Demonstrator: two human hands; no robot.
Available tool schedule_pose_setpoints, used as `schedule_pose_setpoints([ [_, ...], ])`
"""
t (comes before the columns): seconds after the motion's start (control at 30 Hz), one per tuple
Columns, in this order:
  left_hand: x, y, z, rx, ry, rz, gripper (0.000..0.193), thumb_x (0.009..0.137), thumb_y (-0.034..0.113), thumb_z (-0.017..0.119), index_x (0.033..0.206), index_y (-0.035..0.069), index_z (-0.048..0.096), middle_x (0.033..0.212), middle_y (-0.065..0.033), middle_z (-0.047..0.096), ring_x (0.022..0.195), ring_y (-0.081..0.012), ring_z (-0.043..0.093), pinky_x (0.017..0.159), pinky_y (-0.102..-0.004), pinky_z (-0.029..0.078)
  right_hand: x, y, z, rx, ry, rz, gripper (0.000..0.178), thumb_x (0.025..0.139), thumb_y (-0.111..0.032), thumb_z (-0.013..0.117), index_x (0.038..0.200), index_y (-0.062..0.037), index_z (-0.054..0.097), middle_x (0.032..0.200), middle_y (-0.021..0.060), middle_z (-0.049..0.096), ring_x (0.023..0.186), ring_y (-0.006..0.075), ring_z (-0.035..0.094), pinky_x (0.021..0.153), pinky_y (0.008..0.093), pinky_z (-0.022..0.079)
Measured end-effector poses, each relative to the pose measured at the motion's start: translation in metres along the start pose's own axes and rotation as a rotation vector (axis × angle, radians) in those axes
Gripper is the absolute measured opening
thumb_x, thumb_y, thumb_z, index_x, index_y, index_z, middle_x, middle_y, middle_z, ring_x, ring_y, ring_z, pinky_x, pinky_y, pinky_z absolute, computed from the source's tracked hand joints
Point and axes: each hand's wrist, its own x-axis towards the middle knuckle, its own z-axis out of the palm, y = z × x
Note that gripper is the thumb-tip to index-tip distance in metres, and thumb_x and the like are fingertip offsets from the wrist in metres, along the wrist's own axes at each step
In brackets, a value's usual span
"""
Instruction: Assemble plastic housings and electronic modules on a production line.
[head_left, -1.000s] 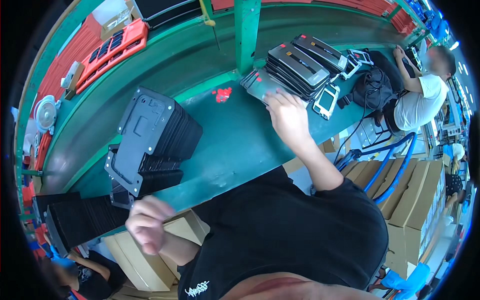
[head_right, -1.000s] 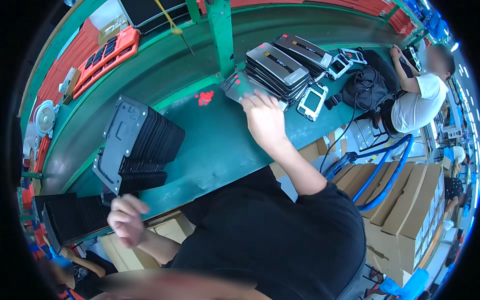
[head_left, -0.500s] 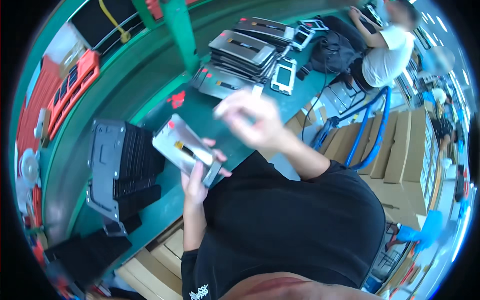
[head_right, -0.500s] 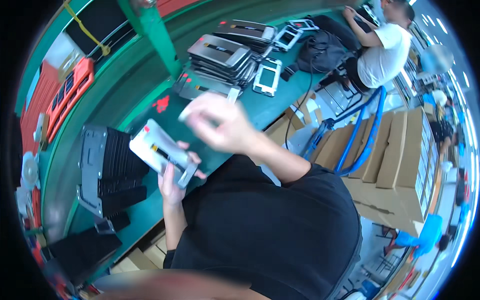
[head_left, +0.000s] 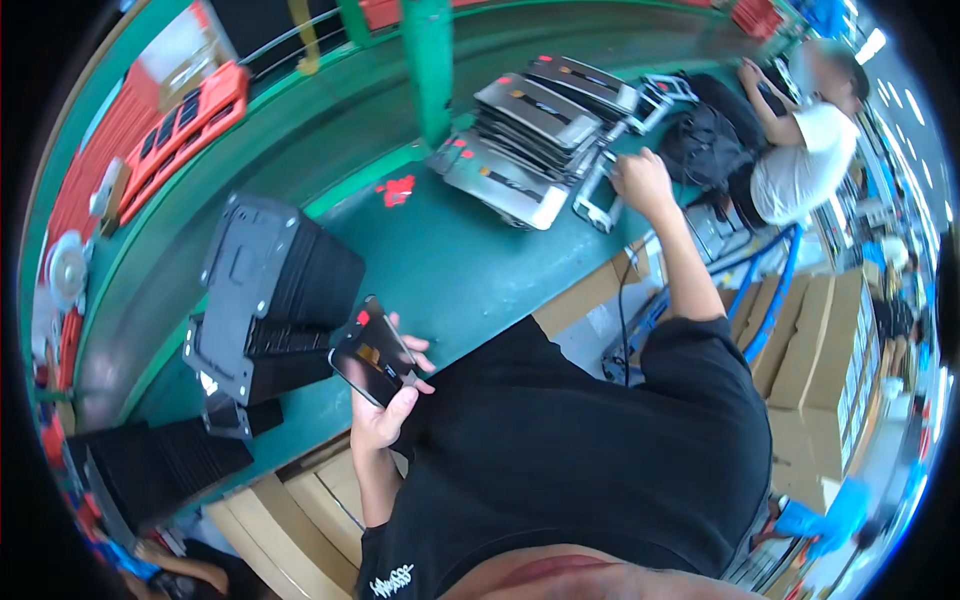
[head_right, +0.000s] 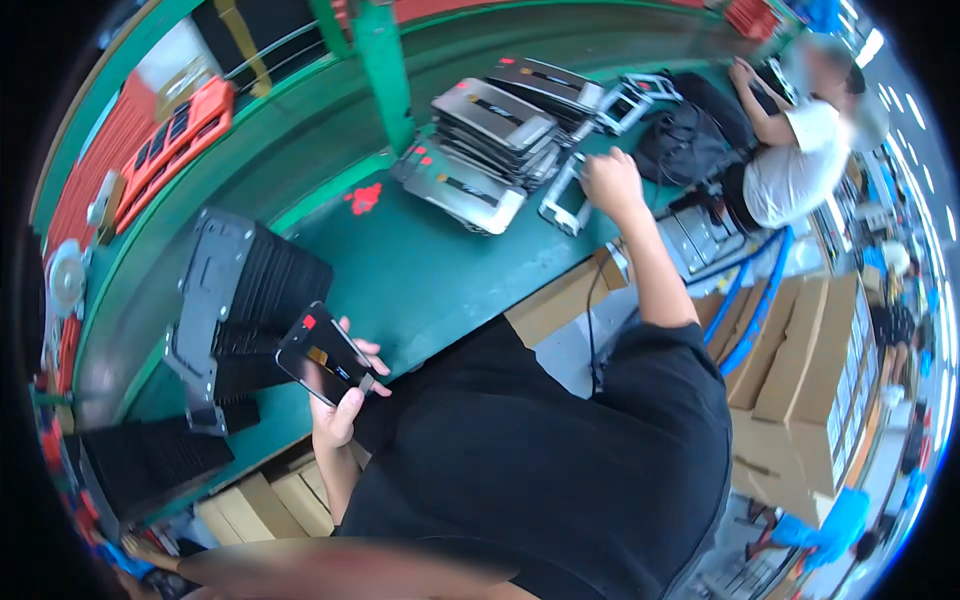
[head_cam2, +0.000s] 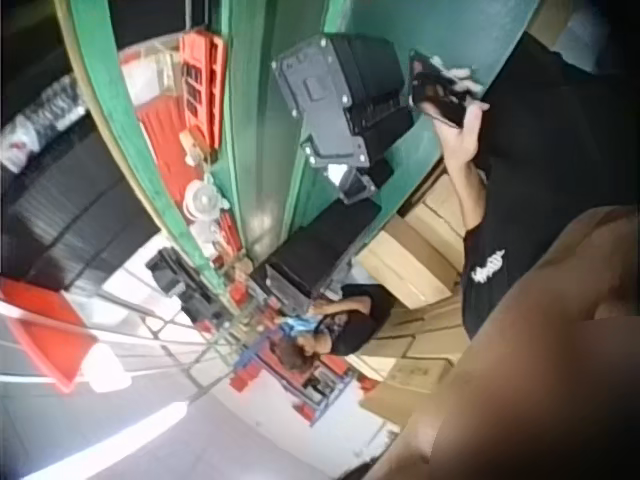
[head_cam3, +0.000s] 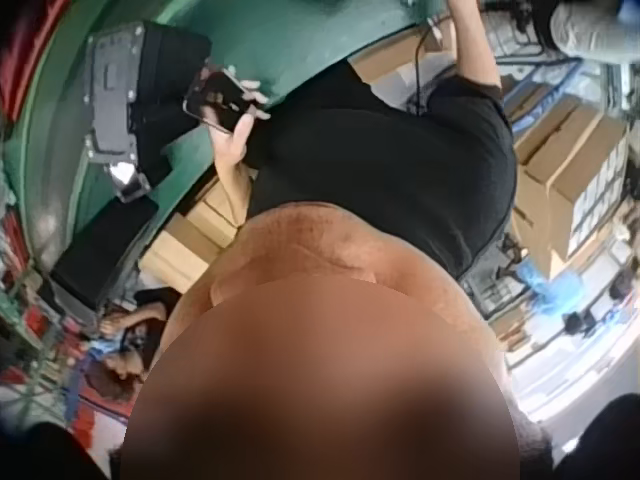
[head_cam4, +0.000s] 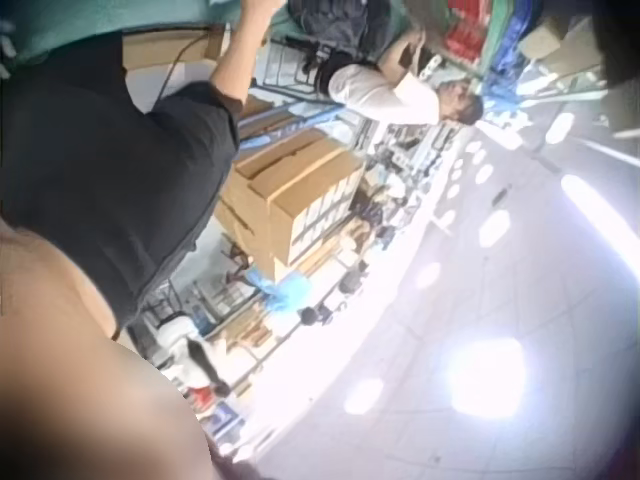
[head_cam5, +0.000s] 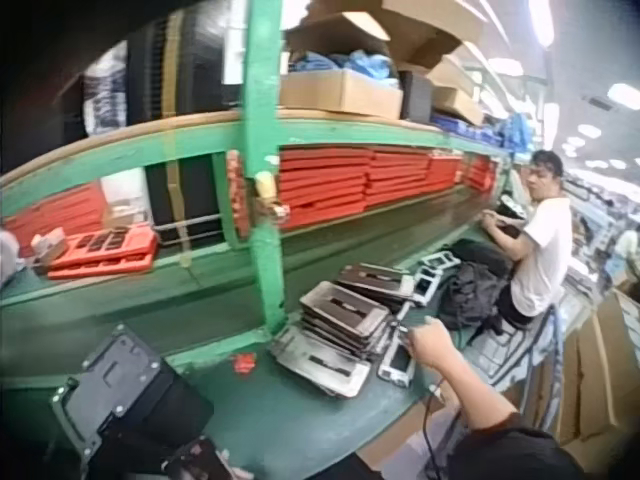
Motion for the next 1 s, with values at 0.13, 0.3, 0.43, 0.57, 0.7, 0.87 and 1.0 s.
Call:
schedule_pose_setpoints([
  [0.13, -0.039, 0.021, -0.031, 0.022, -0.042, 0.08, 0.089, 0.083, 0.023, 0.078, 0.152, -0.006, 0.029, 0.124, -0.0235, 0.057, 0.098, -0.0287, 0.065, 0.067, -0.0341, 0.058, -0.03, -0.029, -0.068, 0.136, -0.084, -0.101, 0.02, 0.074, -0.018, 0.067, 0.066, -0.0015, 0.06, 0.068, 0.0195, 0.061, 0.072, 0.0415, 0.059, 0.072, 0.0485, 0.05],
  [0.3, -0.07, 0.089, -0.059, 0.094, -0.041, 0.559, 0.081, 0.078, 0.02, 0.081, 0.144, -0.005, 0.041, 0.117, -0.0242, 0.059, 0.092, -0.0324, 0.065, 0.069, -0.0348, 0.058, -0.026, -0.118, -0.189, 0.731, -0.368, -0.381, 0.019, 0.068, -0.016, 0.076, 0.075, -0.0041, 0.063, 0.069, 0.0065, 0.063, 0.073, 0.0246, 0.058, 0.068, 0.0364, 0.047],
  [0.43, -0.062, 0.125, -0.064, 0.554, 0.735, 0.674, 0.064, 0.082, 0.005, 0.075, 0.138, -0.002, 0.045, 0.132, -0.0239, 0.056, 0.097, -0.0195, 0.062, 0.07, -0.0265, 0.052, 0.031, -0.232, -0.233, 0.834, -0.141, -0.722, 0.019, 0.073, -0.02, 0.076, 0.078, -0.0051, 0.065, 0.071, 0.0058, 0.064, 0.071, 0.0212, 0.058, 0.068, 0.0335, 0.047],
  [0.57, -0.041, 0.128, -0.073, 0.719, 0.807, 0.639, 0.062, 0.084, 0.0, 0.07, 0.139, 0.0, 0.042, 0.139, -0.0219, 0.053, 0.097, -0.0127, 0.06, 0.071, -0.0223, 0.049, 0.102, -0.348, -0.244, 0.834, -0.058, -0.654, 0.022, 0.08, -0.023, 0.074, 0.084, -0.0019, 0.069, 0.073, 0.013, 0.068, 0.075, 0.0271, 0.068, 0.072, 0.0373, 0.052],
  [0.7, -0.049, 0.132, -0.071, 0.702, 0.68, 0.635, 0.065, 0.086, 0.003, 0.066, 0.145, 0.0, 0.039, 0.142, -0.0305, 0.049, 0.096, -0.0172, 0.062, 0.069, -0.0242, 0.052, 0.108, -0.387, -0.245, 0.577, -0.038, -0.651, 0.022, 0.082, -0.023, 0.076, 0.087, -0.0019, 0.072, 0.077, 0.0168, 0.071, 0.079, 0.0326, 0.071, 0.076, 0.0414, 0.055],
  [0.87, -0.056, 0.142, -0.07, 0.685, 0.641, 0.582, 0.063, 0.089, 0.007, 0.064, 0.145, -0.001, 0.038, 0.142, -0.0316, 0.048, 0.093, -0.0175, 0.063, 0.067, -0.0249, 0.052, 0.109, -0.398, -0.25, 0.474, -0.029, -0.666, 0.023, 0.083, -0.024, 0.077, 0.087, -0.0018, 0.072, 0.078, 0.0174, 0.071, 0.08, 0.0351, 0.071, 0.079, 0.0435, 0.055],
  [1.0, -0.052, 0.15, -0.066, 0.616, 0.667, 0.557, 0.065, 0.092, 0.021, 0.063, 0.146, -0.002, 0.036, 0.142, -0.033, 0.048, 0.092, -0.0207, 0.064, 0.062, -0.0257, 0.053, 0.103, -0.4, -0.242, 0.504, 0.007, -0.621, 0.022, 0.083, -0.024, 0.076, 0.087, -0.0018, 0.073, 0.079, 0.0173, 0.071, 0.083, 0.0344, 0.071, 0.08, 0.044, 0.055],
])
